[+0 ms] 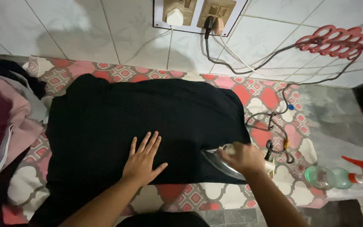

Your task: The person irons a black polo shirt on a patterned ironing board. They smooth the fabric with their hands, spray it with water from a bottle, and use a steam iron to press the front and back sections. The person flips the shirt over to iron the other side, repeating the smoothing and spraying process before finishing.

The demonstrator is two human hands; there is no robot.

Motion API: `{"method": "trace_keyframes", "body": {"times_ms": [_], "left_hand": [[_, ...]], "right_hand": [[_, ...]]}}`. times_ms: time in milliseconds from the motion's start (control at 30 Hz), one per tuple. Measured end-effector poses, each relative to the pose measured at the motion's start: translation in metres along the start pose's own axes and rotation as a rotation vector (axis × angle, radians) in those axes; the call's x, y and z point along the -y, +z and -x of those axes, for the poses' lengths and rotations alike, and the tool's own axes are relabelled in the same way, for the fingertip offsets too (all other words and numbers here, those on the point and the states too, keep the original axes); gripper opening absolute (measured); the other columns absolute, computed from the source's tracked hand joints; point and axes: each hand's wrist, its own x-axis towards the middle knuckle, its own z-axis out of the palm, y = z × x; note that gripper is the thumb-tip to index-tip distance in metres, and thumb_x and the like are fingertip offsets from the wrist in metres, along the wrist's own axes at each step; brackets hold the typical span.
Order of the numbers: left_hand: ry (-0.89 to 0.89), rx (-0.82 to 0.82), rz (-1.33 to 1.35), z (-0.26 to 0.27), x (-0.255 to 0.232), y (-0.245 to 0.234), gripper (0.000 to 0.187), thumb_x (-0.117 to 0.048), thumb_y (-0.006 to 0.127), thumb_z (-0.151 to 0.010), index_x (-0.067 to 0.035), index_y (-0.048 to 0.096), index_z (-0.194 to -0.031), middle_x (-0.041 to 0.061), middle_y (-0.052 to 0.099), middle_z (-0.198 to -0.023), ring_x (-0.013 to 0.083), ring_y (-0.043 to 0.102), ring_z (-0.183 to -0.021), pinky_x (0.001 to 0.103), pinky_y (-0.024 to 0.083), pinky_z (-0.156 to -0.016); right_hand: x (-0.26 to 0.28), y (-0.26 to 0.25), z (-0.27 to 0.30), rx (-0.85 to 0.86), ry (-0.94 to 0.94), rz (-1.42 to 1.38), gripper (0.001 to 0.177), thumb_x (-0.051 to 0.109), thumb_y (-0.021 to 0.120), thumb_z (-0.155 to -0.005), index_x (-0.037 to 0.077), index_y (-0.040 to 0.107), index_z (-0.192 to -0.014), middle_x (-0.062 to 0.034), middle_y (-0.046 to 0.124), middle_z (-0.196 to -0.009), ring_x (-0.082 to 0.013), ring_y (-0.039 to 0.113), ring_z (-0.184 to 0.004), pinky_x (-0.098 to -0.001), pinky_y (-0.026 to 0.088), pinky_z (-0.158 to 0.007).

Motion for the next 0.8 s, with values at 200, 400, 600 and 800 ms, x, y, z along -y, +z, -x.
{"method": "trace_keyframes", "body": {"times_ms": [200, 400, 600, 800], "left_hand": [[0.016, 0.048, 0.080, 0.001, 0.001, -0.013, 0.095, -0.071, 0.045, -0.094, -0.016, 0.006, -0.162, 0.000, 0.000, -0.171, 0.0191, -0.003, -0.157, 0.053, -0.004, -0.126], [-0.012, 0.136, 0.066, 0.003, -0.003, -0.031, 0.095, -0.070, 0.048, -0.094, -0.016, 0.009, -0.162, 0.000, 0.000, -0.172, 0.0192, -0.003, -0.158, 0.053, -0.004, -0.126], [-0.021, 0.115, 0.076, 0.001, -0.005, -0.024, 0.095, -0.071, 0.047, -0.093, -0.018, 0.008, -0.161, -0.003, 0.000, -0.170, 0.0173, -0.003, -0.156, 0.052, -0.004, -0.125], [-0.071, 0.103, -0.048, 0.001, -0.011, -0.016, 0.094, -0.072, 0.044, -0.094, -0.020, 0.008, -0.163, -0.003, -0.001, -0.172, 0.0166, -0.003, -0.157, 0.051, -0.003, -0.127]], "right_hand": [[-0.001, -0.010, -0.043, 0.011, 0.085, -0.026, 0.066, 0.076, 0.057, -0.082, 0.013, 0.077, -0.089, -0.0187, 0.076, -0.083, -0.0395, 0.075, -0.084, -0.0519, 0.059, -0.076], [-0.011, -0.017, -0.087, 0.030, 0.119, -0.018, 0.072, 0.078, 0.053, -0.083, 0.012, 0.080, -0.095, -0.0230, 0.076, -0.094, -0.0412, 0.074, -0.094, -0.0514, 0.057, -0.086], [-0.023, -0.018, -0.107, 0.045, 0.045, -0.010, 0.080, 0.080, 0.051, -0.084, 0.005, 0.081, -0.090, -0.0237, 0.076, -0.096, -0.0412, 0.073, -0.096, -0.0514, 0.056, -0.085], [-0.033, -0.014, -0.096, 0.200, 0.026, -0.014, 0.083, 0.082, 0.053, -0.080, 0.004, 0.080, -0.090, -0.0239, 0.075, -0.093, -0.0397, 0.074, -0.094, -0.0511, 0.057, -0.084]]}}
